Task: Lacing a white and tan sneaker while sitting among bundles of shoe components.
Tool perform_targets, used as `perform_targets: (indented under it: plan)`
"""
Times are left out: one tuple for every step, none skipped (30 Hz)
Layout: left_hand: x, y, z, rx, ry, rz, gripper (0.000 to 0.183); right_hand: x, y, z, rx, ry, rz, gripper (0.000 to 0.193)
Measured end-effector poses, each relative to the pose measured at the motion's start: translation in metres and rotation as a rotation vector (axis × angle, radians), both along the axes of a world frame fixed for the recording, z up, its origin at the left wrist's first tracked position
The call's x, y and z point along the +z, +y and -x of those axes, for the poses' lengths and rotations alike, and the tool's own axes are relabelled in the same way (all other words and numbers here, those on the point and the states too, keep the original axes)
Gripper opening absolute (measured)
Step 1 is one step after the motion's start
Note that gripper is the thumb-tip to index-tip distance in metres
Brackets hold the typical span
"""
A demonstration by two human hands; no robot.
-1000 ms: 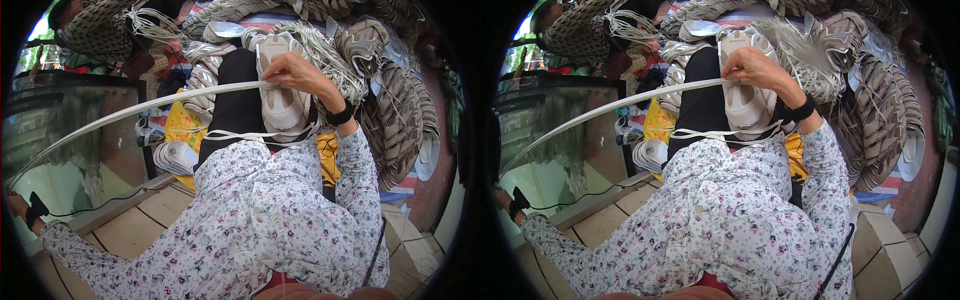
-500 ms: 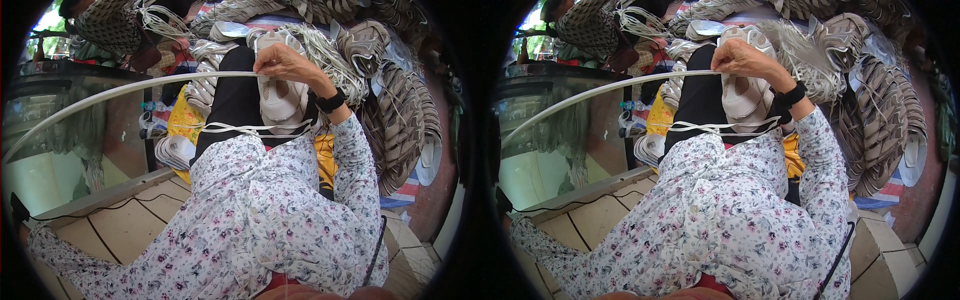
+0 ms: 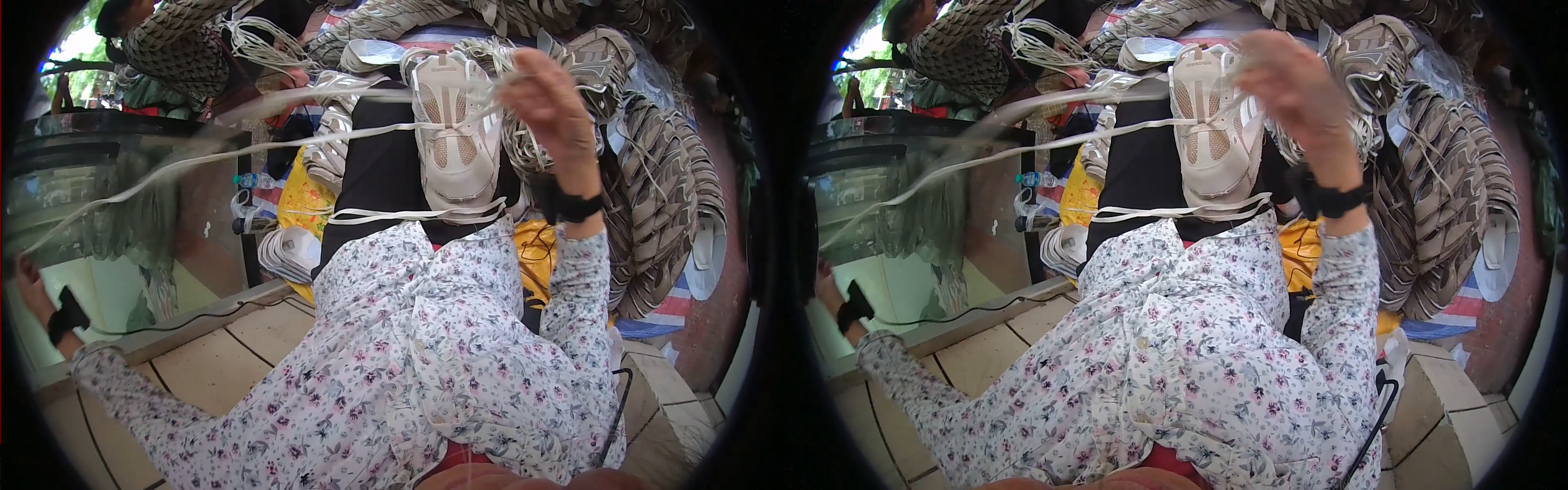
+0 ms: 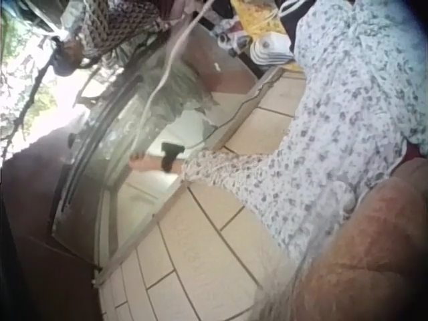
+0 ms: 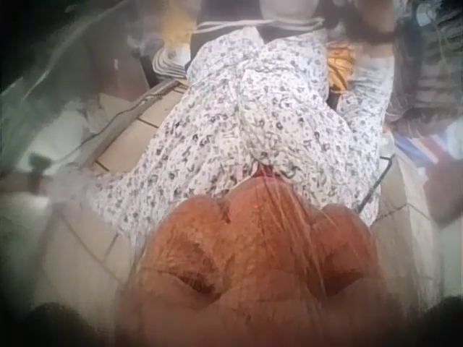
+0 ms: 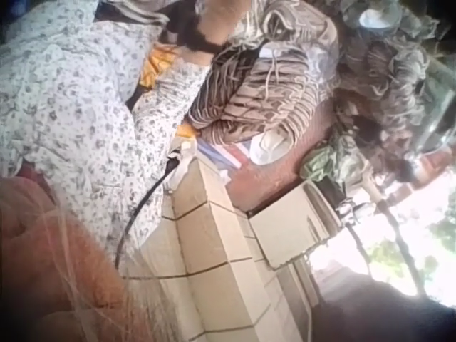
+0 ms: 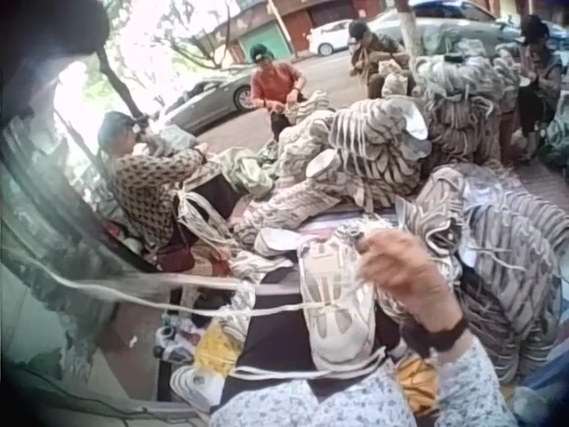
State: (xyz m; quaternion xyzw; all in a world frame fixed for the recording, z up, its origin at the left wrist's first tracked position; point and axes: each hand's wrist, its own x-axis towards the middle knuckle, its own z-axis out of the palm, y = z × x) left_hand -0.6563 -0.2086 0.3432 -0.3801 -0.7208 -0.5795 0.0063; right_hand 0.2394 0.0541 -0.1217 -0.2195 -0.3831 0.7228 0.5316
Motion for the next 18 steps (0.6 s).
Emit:
perform_targets:
  plan:
    - [-0.037, 0.016, 0.009, -0.059, -0.201, -0.010, 0.038, -0.007, 0.007, -0.029, -0.002, 0.129, -0.007, 0.031]
    - [-0.090, 0.028, 0.000, -0.037, -0.167, 0.081, 0.036, -0.017, 0.013, -0.061, -0.069, 0.238, 0.039, 0.034]
    - [-0.135, 0.057, -0.023, -0.048, -0.304, 0.145, 0.035, -0.030, 0.019, -0.095, -0.102, 0.303, 0.031, 0.037]
    - [-0.189, 0.084, -0.063, -0.216, 0.314, 0.497, 0.034, -0.045, 0.023, -0.132, -0.170, 0.383, 0.089, 0.032]
    - [-0.248, 0.115, -0.116, -0.346, 0.890, 0.558, 0.033, -0.059, 0.020, -0.169, -0.224, 0.456, 0.145, 0.026]
    - [-0.299, 0.153, -0.178, -0.508, 0.181, 0.316, 0.032, -0.073, 0.012, -0.205, -0.330, 0.455, 0.205, 0.025]
    - [-0.341, 0.178, -0.246, -0.684, 0.169, 0.348, 0.033, -0.089, 0.001, -0.233, -0.464, 0.371, 0.290, 0.027]
    - [-0.380, 0.198, -0.317, -0.826, 0.308, 0.348, 0.033, -0.105, -0.017, -0.257, -0.535, 0.180, 0.375, 0.027]
    - [-0.411, 0.215, -0.385, -0.902, 0.095, 0.375, 0.033, -0.117, -0.041, -0.275, -0.688, 0.034, 0.515, 0.028]
    - [-0.431, 0.224, -0.446, -0.937, -0.091, 0.538, 0.033, -0.125, -0.067, -0.288, -0.687, -0.157, 0.569, 0.029]
    - [-0.446, 0.232, -0.496, -1.071, -0.092, 0.595, 0.034, -0.130, -0.097, -0.294, -0.762, -0.318, 0.707, 0.031]
    - [-0.456, 0.230, -0.537, -1.152, -0.224, 0.666, 0.034, -0.134, -0.115, -0.293, -0.711, -0.431, 0.694, 0.031]
    - [-0.462, 0.229, -0.567, -1.182, -0.232, 0.730, 0.032, -0.136, -0.127, -0.288, -0.705, -0.538, 0.727, 0.031]
    - [-0.465, 0.228, -0.587, -1.260, -0.241, 0.767, 0.031, -0.136, -0.135, -0.277, -0.700, -0.644, 0.761, 0.031]
    - [-0.465, 0.228, -0.595, -1.269, -0.239, 0.776, 0.029, -0.137, -0.139, -0.262, -0.659, -0.692, 0.743, 0.027]
    - [-0.465, 0.229, -0.601, -1.282, -0.235, 0.795, 0.028, -0.136, -0.142, -0.244, -0.619, -0.740, 0.725, 0.023]
    - [-0.468, 0.230, -0.602, -1.271, -0.225, 0.851, 0.027, -0.133, -0.142, -0.227, -0.545, -0.760, 0.691, 0.021]
    - [-0.463, 0.229, -0.596, -1.317, -0.242, 0.841, 0.026, -0.123, -0.139, -0.207, -0.464, -0.771, 0.630, 0.020]
